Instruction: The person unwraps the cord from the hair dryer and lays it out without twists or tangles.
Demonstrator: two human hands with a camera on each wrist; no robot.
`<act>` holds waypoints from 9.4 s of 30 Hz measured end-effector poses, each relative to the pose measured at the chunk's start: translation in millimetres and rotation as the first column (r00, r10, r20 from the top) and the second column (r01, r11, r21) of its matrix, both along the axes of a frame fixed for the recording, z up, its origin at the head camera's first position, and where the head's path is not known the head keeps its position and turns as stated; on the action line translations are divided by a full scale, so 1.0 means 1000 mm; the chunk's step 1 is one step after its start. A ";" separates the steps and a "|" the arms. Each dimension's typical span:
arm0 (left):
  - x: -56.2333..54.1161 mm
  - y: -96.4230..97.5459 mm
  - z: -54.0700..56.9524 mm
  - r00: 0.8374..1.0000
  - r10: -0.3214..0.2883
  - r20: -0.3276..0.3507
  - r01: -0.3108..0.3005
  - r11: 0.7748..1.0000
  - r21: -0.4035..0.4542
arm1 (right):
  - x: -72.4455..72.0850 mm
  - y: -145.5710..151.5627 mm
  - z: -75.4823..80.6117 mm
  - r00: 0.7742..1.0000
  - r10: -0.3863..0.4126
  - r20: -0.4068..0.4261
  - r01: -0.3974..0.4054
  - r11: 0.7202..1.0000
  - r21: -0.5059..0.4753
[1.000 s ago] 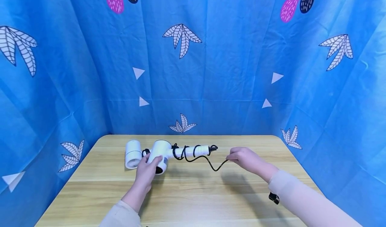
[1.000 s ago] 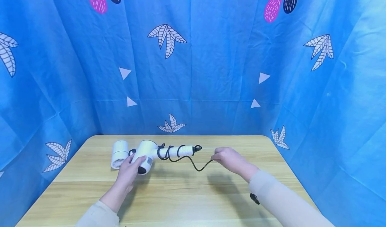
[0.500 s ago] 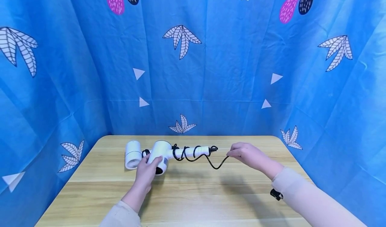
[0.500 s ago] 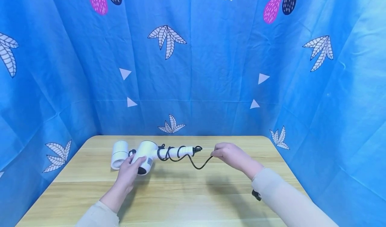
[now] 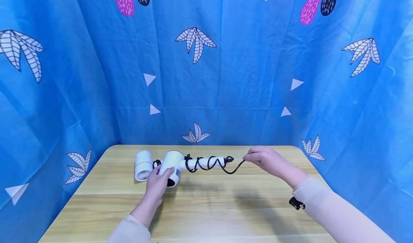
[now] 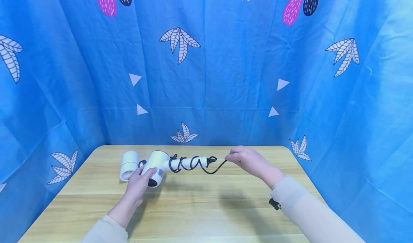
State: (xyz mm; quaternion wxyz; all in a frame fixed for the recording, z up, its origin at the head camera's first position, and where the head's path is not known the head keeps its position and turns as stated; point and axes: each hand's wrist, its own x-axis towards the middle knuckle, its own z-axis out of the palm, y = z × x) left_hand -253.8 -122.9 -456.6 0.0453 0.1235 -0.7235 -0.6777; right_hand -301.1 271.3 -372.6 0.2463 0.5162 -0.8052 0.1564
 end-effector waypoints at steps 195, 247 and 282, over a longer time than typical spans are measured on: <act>0.004 -0.001 -0.005 1.000 0.010 -0.018 -0.010 1.000 0.008 | -0.002 -0.040 0.044 0.970 -0.091 -0.227 0.007 0.939 -0.343; 0.007 0.002 -0.009 0.999 -0.016 -0.032 0.017 1.000 0.017 | -0.062 -0.001 0.007 0.838 -0.544 0.037 0.483 0.708 -0.515; 0.008 -0.009 -0.008 1.000 -0.007 -0.023 0.007 1.000 0.018 | -0.051 0.048 -0.054 0.786 -0.601 0.141 0.615 0.741 -0.271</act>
